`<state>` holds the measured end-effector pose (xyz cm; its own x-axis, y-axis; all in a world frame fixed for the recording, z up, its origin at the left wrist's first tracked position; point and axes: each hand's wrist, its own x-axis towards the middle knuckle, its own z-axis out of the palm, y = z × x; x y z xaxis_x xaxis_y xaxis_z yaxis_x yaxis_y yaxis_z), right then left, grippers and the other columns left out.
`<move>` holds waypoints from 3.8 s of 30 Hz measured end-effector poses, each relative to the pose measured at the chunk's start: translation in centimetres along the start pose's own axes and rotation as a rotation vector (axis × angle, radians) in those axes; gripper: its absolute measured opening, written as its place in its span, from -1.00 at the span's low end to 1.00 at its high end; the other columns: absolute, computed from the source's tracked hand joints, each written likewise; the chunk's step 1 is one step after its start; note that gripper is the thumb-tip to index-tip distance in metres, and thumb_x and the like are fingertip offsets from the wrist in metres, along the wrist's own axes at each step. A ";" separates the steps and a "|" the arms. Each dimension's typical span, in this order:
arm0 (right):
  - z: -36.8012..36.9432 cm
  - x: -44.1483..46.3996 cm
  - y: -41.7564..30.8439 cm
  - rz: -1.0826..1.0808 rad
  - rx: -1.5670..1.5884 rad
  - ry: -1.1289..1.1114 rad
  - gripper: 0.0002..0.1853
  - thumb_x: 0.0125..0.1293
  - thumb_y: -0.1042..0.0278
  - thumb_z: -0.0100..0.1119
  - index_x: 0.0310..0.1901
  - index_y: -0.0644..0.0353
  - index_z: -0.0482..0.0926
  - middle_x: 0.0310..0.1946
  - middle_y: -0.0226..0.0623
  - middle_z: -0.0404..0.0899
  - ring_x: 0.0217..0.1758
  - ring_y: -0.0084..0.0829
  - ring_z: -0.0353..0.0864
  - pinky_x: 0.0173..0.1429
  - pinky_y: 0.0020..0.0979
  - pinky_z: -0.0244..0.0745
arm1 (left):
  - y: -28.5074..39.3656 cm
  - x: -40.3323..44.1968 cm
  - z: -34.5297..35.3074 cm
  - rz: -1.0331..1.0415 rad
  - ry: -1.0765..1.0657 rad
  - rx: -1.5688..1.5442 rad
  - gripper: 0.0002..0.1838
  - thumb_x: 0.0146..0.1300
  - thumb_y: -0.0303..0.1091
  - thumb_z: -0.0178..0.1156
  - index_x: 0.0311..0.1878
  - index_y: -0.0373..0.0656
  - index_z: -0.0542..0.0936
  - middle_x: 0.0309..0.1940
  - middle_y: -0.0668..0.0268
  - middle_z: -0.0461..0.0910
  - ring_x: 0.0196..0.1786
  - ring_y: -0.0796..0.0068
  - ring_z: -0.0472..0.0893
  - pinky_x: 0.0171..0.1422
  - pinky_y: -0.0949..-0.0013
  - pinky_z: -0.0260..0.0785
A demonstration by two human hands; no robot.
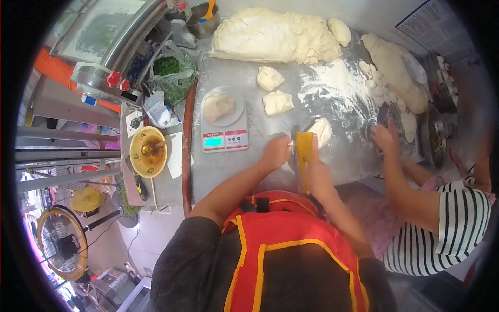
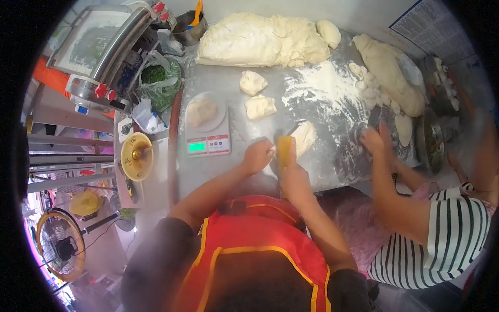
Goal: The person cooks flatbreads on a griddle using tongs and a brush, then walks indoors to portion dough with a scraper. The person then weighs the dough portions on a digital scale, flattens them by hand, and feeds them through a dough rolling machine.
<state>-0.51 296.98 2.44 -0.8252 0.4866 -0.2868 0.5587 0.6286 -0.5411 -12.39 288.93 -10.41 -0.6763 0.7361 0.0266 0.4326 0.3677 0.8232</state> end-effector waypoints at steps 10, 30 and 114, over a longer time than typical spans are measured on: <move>2.8 2.5 0.6 -0.011 -0.063 0.091 -0.14 0.22 0.47 -0.08 0.41 0.05 -0.41 -0.48 0.23 0.52 -0.41 0.20 0.53 -0.32 0.02 0.38 | 0.3 4.4 -12.4 -0.038 0.262 0.045 -0.78 0.20 -0.33 0.06 -0.12 -0.18 0.54 -0.30 0.06 0.57 -0.19 0.01 0.55 -0.07 0.09 0.37; 2.2 2.0 0.0 -0.043 -0.054 0.103 -0.10 0.12 0.59 -0.05 0.42 0.16 -0.36 -0.51 0.16 0.51 -0.46 0.13 0.51 -0.33 -0.05 0.38 | -11.5 5.6 -19.7 0.200 0.282 0.381 -0.58 0.30 -0.18 -0.04 0.12 -0.24 0.40 -0.01 -0.07 0.50 0.01 -0.08 0.49 0.21 0.11 0.27; -4.8 4.6 3.5 -0.176 -0.236 -0.048 -0.12 0.09 0.65 -0.09 0.43 -0.21 -0.15 -0.21 0.14 0.54 -0.24 0.11 0.55 -0.17 -0.02 0.44 | -0.9 3.6 -18.1 -0.357 0.463 -0.301 -0.53 0.12 -0.16 0.25 -0.04 -0.35 0.49 -0.24 -0.01 0.59 -0.13 0.08 0.58 -0.01 0.21 0.39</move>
<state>-1.90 304.35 3.04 -0.9111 0.3316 -0.2447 0.4055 0.8272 -0.3889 -26.03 280.97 -0.79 -0.9630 0.2533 -0.0915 -0.0061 0.3191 0.9477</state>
